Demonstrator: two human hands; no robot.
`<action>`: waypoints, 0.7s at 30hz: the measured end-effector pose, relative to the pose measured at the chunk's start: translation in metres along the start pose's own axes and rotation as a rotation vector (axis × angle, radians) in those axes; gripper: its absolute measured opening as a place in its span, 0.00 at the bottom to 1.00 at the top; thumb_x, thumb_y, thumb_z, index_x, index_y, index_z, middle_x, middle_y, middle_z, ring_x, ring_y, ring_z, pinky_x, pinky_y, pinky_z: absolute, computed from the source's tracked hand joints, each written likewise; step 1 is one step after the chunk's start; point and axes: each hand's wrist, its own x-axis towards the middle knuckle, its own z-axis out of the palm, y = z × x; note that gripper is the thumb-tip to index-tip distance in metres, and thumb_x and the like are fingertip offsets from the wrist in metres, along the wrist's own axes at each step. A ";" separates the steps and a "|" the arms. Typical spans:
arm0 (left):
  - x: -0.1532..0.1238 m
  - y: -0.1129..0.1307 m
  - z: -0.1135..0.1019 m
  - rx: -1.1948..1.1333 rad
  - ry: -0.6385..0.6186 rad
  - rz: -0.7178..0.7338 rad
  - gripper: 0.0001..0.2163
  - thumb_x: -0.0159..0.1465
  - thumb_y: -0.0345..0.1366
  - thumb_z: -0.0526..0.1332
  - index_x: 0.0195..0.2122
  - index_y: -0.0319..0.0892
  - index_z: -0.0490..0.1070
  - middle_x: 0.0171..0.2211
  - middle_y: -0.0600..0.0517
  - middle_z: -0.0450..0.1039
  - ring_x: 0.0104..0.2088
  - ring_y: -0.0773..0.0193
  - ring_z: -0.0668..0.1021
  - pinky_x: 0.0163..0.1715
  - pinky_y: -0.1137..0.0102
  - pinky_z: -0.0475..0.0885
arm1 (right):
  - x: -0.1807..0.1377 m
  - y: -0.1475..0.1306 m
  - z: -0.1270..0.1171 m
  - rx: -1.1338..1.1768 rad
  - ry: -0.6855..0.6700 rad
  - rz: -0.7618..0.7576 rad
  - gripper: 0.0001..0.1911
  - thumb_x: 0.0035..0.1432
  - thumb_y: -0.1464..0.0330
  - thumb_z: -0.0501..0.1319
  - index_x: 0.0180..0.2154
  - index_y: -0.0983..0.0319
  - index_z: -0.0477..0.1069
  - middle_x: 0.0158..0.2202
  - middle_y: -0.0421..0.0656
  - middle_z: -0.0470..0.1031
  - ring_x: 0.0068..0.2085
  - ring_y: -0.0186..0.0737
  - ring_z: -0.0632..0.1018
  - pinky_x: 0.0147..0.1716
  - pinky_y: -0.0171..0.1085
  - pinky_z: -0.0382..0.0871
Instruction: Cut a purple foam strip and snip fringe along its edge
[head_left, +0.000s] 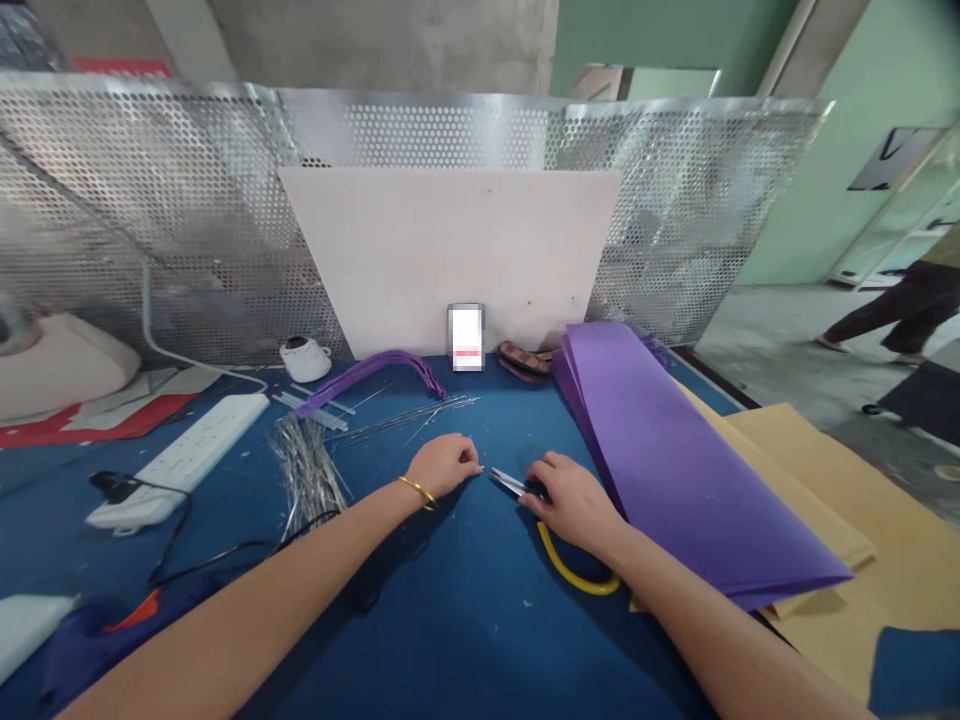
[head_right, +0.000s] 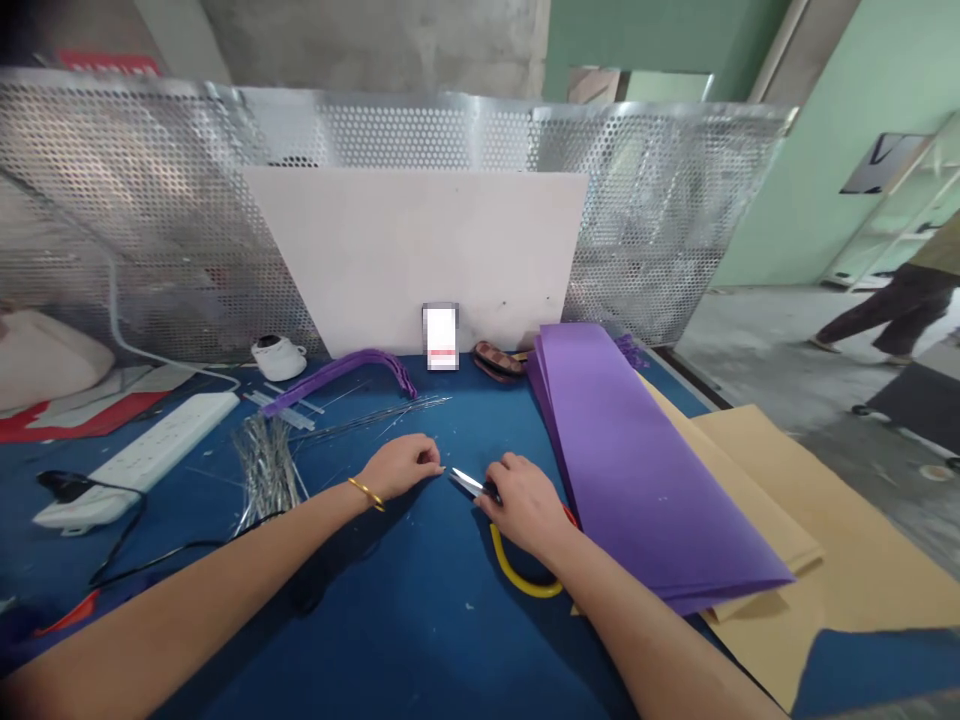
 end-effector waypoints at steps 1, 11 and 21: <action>-0.003 0.003 -0.002 -0.036 0.001 -0.008 0.14 0.66 0.39 0.61 0.50 0.41 0.70 0.50 0.46 0.73 0.44 0.56 0.78 0.43 0.56 0.75 | 0.000 0.000 -0.001 0.004 0.016 -0.009 0.06 0.58 0.65 0.66 0.35 0.61 0.74 0.34 0.44 0.72 0.37 0.45 0.74 0.36 0.38 0.64; -0.061 0.054 0.000 -0.670 -0.180 -0.065 0.10 0.60 0.42 0.59 0.27 0.41 0.70 0.20 0.57 0.69 0.23 0.66 0.73 0.26 0.70 0.69 | -0.016 -0.030 -0.031 0.112 0.037 -0.327 0.05 0.67 0.68 0.58 0.39 0.61 0.71 0.33 0.41 0.75 0.33 0.37 0.75 0.32 0.33 0.63; -0.076 0.044 -0.009 -0.723 -0.260 -0.017 0.15 0.57 0.44 0.63 0.42 0.42 0.77 0.38 0.47 0.81 0.40 0.56 0.80 0.38 0.65 0.74 | -0.137 -0.007 -0.060 0.047 -0.227 -0.156 0.12 0.61 0.68 0.57 0.24 0.56 0.65 0.23 0.37 0.73 0.22 0.35 0.74 0.19 0.36 0.54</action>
